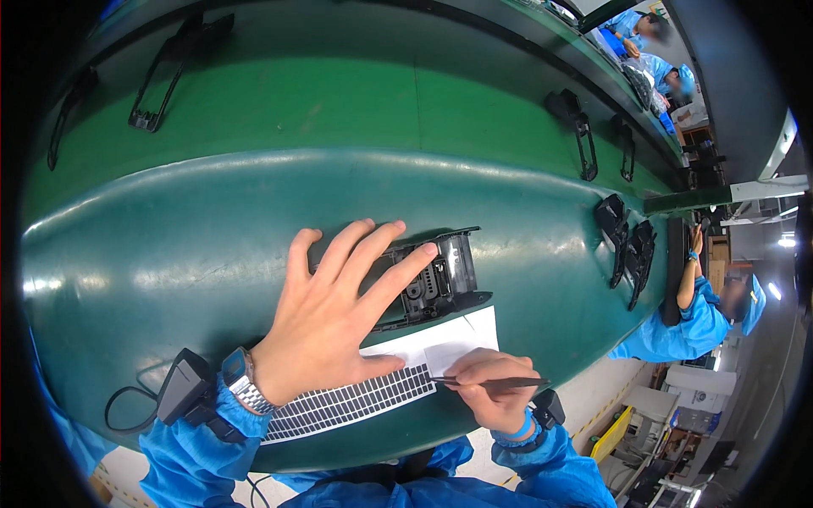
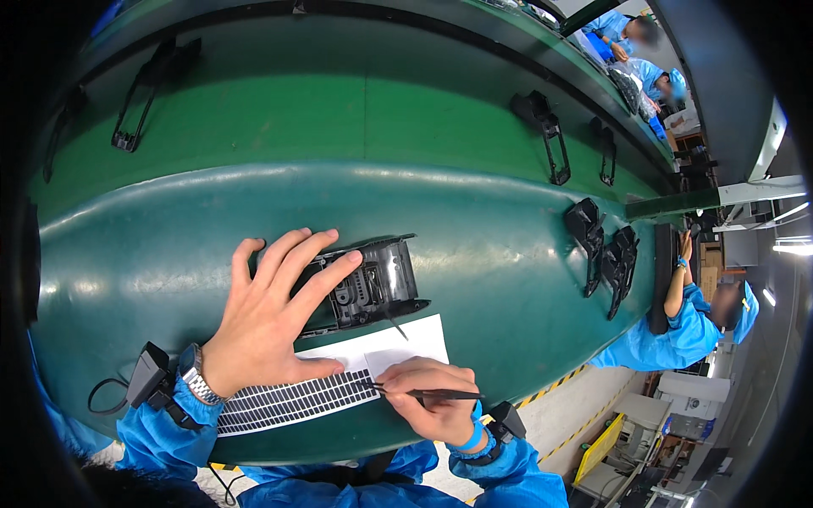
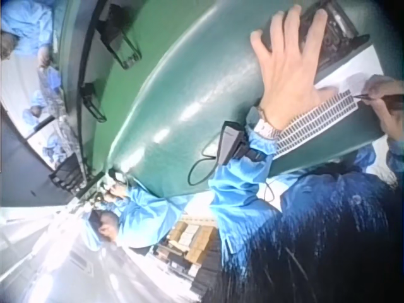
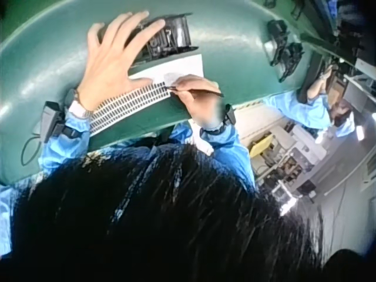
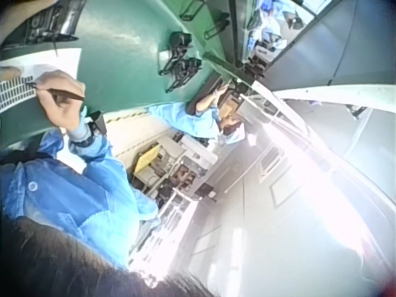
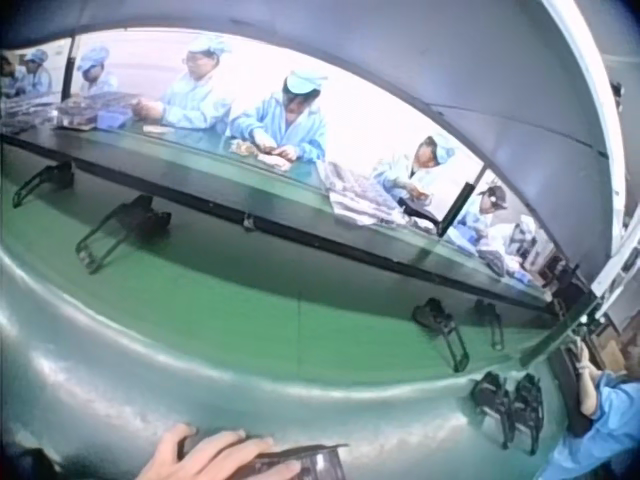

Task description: Assembling and cleaning black plastic frames on a factory conveyor line.

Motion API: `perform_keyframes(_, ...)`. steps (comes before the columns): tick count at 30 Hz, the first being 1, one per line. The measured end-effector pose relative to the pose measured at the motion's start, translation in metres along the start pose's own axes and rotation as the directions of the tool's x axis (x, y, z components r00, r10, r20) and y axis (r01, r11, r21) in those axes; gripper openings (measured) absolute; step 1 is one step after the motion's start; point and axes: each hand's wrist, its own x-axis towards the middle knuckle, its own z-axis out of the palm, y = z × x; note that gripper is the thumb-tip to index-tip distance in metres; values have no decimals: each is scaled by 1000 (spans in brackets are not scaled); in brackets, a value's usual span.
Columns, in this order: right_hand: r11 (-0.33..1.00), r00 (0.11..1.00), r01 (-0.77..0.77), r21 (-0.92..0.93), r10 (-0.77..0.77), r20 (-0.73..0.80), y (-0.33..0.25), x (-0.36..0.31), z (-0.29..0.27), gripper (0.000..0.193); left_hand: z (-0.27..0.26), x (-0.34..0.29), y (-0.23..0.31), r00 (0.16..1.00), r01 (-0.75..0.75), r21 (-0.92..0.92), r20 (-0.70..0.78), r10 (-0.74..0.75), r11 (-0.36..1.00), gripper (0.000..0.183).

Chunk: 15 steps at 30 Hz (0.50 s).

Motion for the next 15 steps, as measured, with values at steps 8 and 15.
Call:
perform_keyframes(8,969,974,220,-107,-225,-29,-33,84,4,18,4,-4,-7,982,49,-170,-171,-79,984,84)
perform_keyframes(15,944,973,218,-246,-231,-26,5,111,12,16,9,-1,-8,982,0,-160,-188,-31,987,79)
